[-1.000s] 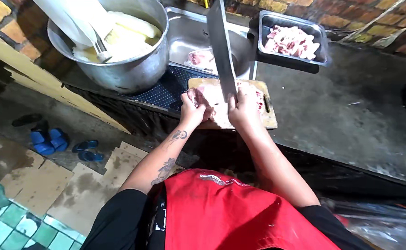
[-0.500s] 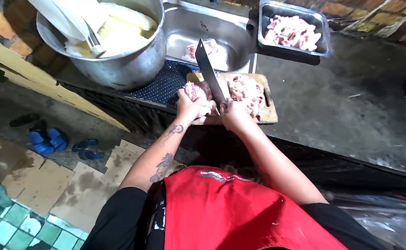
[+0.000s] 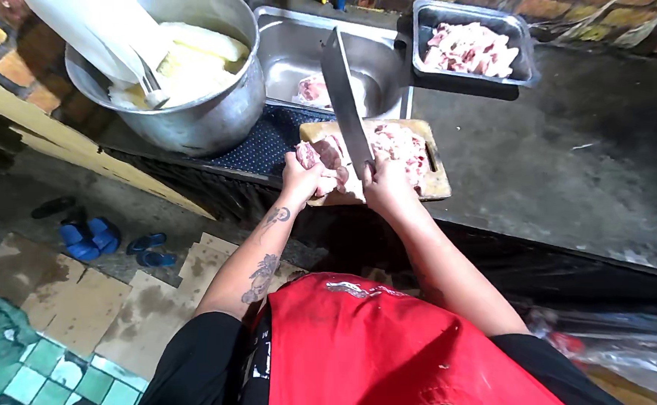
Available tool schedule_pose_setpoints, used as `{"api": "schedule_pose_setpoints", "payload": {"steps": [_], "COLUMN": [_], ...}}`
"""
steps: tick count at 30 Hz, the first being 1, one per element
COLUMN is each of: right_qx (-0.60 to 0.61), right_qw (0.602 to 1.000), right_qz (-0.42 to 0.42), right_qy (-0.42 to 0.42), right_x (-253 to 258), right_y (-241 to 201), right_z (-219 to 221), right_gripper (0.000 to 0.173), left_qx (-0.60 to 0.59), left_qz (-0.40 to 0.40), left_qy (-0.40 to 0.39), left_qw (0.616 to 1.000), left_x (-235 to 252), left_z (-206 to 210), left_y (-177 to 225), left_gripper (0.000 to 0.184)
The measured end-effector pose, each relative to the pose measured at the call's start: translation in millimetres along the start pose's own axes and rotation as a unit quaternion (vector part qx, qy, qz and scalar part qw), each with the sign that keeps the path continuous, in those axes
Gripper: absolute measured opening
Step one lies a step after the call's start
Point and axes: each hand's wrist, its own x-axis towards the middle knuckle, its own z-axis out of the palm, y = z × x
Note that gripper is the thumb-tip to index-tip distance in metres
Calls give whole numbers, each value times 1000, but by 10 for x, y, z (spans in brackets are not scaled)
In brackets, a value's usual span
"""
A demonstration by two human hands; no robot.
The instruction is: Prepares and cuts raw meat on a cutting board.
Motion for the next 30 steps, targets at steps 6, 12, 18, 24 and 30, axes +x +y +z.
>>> {"api": "schedule_pose_setpoints", "payload": {"steps": [6, 12, 18, 24, 30], "right_qx": [-46, 65, -13, -63, -68], "right_qw": [999, 946, 1000, 987, 987], "right_qz": [9, -174, 6, 68, 50], "right_qy": [-19, 266, -12, -131, -140], "right_x": [10, -177, -54, 51, 412], "right_y": [-20, -307, -66, 111, -221], "right_z": [-11, -658, -102, 21, 15], "right_gripper": [33, 29, 30, 35, 34], "left_qx": [2, 54, 24, 27, 45], "left_qz": [11, 7, 16, 5, 25], "left_qy": [5, -4, 7, 0, -42], "left_qw": [1000, 999, 1000, 1000, 998], "left_x": [-30, -66, -58, -49, -3], "left_z": [11, -27, 4, -5, -44], "left_y": [-29, -8, -38, -13, -6], "left_gripper": [65, 63, 67, 69, 70]}}
